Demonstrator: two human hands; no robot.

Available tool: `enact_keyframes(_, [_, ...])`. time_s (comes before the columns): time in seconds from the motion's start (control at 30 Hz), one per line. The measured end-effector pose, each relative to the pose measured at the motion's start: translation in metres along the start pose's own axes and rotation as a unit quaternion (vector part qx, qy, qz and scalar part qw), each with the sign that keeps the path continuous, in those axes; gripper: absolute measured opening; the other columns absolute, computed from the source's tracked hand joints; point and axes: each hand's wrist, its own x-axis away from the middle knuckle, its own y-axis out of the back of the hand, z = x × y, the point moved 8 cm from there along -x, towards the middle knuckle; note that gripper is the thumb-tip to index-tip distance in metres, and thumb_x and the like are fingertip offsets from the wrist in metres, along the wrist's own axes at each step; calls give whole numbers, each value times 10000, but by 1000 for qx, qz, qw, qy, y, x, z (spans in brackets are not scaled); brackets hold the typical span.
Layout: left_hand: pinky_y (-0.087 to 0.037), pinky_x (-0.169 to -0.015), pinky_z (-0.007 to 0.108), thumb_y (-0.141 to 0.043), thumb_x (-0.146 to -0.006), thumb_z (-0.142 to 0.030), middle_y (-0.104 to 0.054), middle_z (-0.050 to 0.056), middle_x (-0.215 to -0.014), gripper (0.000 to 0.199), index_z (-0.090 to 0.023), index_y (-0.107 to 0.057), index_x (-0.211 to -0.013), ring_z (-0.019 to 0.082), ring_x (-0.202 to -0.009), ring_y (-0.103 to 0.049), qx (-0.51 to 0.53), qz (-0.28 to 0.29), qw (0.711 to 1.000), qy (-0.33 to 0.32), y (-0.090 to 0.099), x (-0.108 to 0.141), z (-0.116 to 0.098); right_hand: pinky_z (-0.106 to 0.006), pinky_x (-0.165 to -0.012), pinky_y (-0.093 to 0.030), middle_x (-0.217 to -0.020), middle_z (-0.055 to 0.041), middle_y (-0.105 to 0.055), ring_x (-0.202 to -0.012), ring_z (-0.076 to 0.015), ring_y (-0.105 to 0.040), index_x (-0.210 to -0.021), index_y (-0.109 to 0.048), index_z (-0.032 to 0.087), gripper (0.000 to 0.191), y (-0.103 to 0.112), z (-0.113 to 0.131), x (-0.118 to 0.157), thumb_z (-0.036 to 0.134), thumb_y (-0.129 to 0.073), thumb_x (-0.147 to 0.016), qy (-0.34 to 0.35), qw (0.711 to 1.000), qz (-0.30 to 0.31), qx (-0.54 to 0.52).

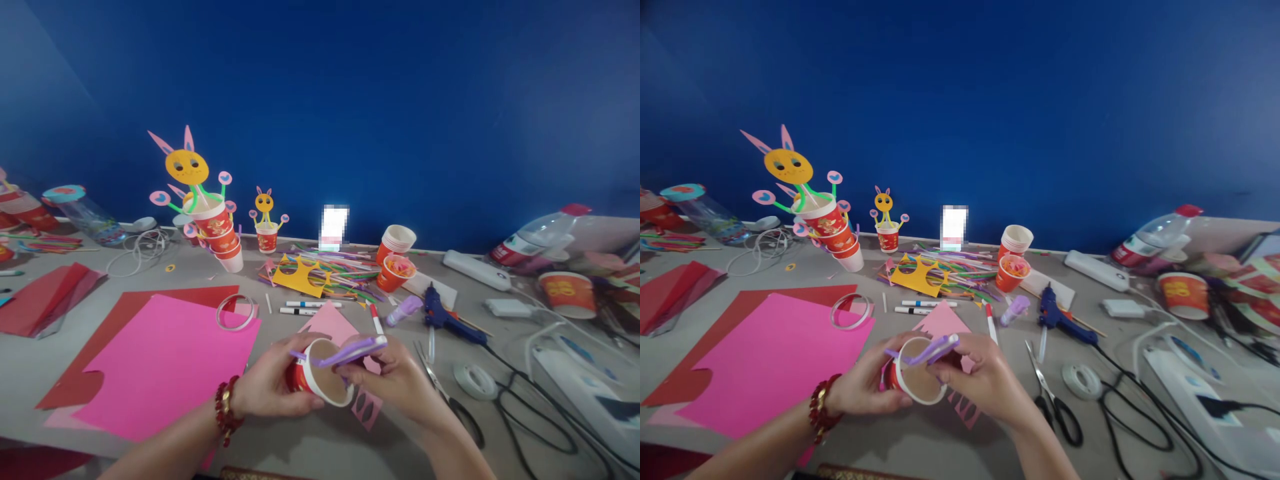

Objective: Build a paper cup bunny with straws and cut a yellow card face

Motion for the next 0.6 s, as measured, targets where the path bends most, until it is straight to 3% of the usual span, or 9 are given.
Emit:
enact_keyframes(0.37, [-460,-1048,419,-761,-770,-343,-611,147,-1347,682,-201,-486,-1377,319,-1211,-595,7,-12,1000,1,1,0,-1,-279,-646,-516,-745,-34,-713,-677,-177,-642,-859,-755,181,113,-1,7,1,279,-702,-880,30,999,18,13])
enact_keyframes(0.6, [-479,-1017,408,-740,-773,-336,-635,146,-1308,630,-179,-514,-1340,308,-1166,-613,7,-18,1000,19,2,-1,-1,-282,-689,-534,-788,-42,-724,-737,-187,-659,-883,-762,177,168,-1,-3,5,334,-703,-892,14,999,18,26])
